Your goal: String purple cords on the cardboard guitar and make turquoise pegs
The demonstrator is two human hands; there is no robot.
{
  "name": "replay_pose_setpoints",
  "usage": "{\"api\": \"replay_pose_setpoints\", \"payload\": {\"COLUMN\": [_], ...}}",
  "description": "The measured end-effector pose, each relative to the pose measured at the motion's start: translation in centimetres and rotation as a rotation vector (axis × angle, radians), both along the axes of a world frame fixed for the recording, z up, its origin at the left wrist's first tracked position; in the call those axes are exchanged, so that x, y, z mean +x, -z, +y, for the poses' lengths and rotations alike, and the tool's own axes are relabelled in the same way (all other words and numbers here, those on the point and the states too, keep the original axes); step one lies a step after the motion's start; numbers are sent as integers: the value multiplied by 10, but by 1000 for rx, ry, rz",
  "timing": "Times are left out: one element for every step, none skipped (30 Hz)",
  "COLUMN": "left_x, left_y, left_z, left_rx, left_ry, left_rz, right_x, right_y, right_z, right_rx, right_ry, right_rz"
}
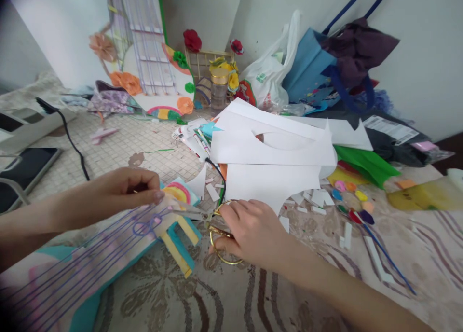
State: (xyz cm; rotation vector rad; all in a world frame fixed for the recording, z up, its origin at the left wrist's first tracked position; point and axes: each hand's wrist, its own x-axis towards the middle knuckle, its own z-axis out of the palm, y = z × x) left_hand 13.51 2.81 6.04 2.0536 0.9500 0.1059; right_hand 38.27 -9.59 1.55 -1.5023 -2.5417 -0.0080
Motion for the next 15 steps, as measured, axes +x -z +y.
{"api": "replay_pose_setpoints", "payload": {"left_x": [-2,-3,-4,-4,-3,-1,1,3,5,6,6,6,4,2,-1], "left_y": [0,0,1,3,5,7,10,12,15,17,19,20,21,20,19], "left_z": [5,11,15,20,24,27,30,32,35,37,38,39,39,38,36], "left_rx": [28,56,110,184,273,373,465,535,582,617,639,653,662,664,659], "left_ry": [-24,-63,-108,-142,-163,-177,-173,-161,-150,-134,-118,-105,-97,-94,-99], "left_rz": [0,2,6,26,46,61,49,42,48,56,68,80,87,89,88], "right_x": [2,3,4,5,5,5,5,4,4,4,4,4,5,5,6], "right_y": [0,0,0,0,0,0,0,0,1,1,1,1,1,2,2], "right_z": [0,-1,-1,-1,-1,0,0,-1,-1,-1,-2,-3,-3,-4,-5], "right_rx": [-22,-48,-74,-99,-121,-139,-154,-169,-182,-194,-205,-214,-225,-238,-251], "right_ry": [31,58,79,95,106,114,119,120,122,125,128,132,135,136,133], "right_rz": [21,43,61,72,76,77,76,76,75,75,75,74,73,72,72]}}
